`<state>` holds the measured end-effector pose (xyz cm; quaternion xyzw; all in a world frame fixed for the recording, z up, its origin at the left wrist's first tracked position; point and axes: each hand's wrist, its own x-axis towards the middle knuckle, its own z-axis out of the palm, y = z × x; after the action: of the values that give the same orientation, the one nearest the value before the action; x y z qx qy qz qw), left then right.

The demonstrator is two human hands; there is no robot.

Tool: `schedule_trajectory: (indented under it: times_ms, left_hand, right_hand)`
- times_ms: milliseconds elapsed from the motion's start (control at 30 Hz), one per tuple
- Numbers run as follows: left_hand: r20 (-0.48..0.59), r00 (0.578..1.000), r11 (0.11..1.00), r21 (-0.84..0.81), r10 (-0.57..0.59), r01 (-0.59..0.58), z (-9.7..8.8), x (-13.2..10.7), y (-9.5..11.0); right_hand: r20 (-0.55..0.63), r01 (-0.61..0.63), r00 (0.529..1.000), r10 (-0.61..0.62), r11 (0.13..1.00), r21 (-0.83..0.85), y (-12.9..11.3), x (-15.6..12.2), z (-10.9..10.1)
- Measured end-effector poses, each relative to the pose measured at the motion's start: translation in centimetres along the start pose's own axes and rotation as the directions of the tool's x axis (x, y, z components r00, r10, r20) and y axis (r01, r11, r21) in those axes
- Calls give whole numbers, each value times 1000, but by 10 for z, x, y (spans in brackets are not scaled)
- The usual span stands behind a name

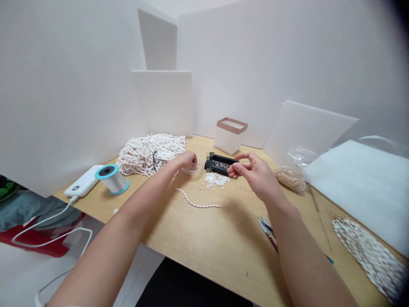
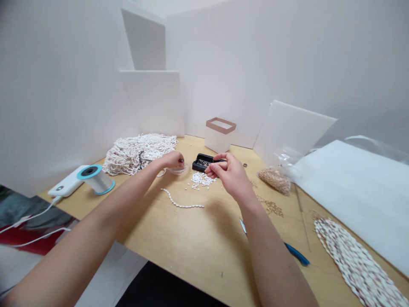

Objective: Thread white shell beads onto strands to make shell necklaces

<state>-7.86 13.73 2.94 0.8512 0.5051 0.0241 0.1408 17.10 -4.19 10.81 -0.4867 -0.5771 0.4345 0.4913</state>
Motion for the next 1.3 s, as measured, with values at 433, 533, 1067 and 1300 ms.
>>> schedule_trajectory:
  times_ms: [433, 533, 1067, 1300]
  left_hand:
    - [-266, 964, 193, -946, -9, -260, 7, -72, 72]
    - [-162, 986, -142, -978, 36, -155, 24, -81, 83]
    - [-112, 990, -342, -937, 91, -74, 32, -83, 90]
    - [-153, 982, -255, -959, 109, -121, 26, -87, 92]
  right_hand:
    - [53, -6, 999, 2, 997, 76, 17, 2, 27]
    - [73, -21, 997, 14, 995, 94, 23, 1, 39]
    - [-7, -6, 1000, 6, 1000, 26, 31, -1, 56]
    - [6, -20, 1000, 19, 999, 34, 28, -4, 57]
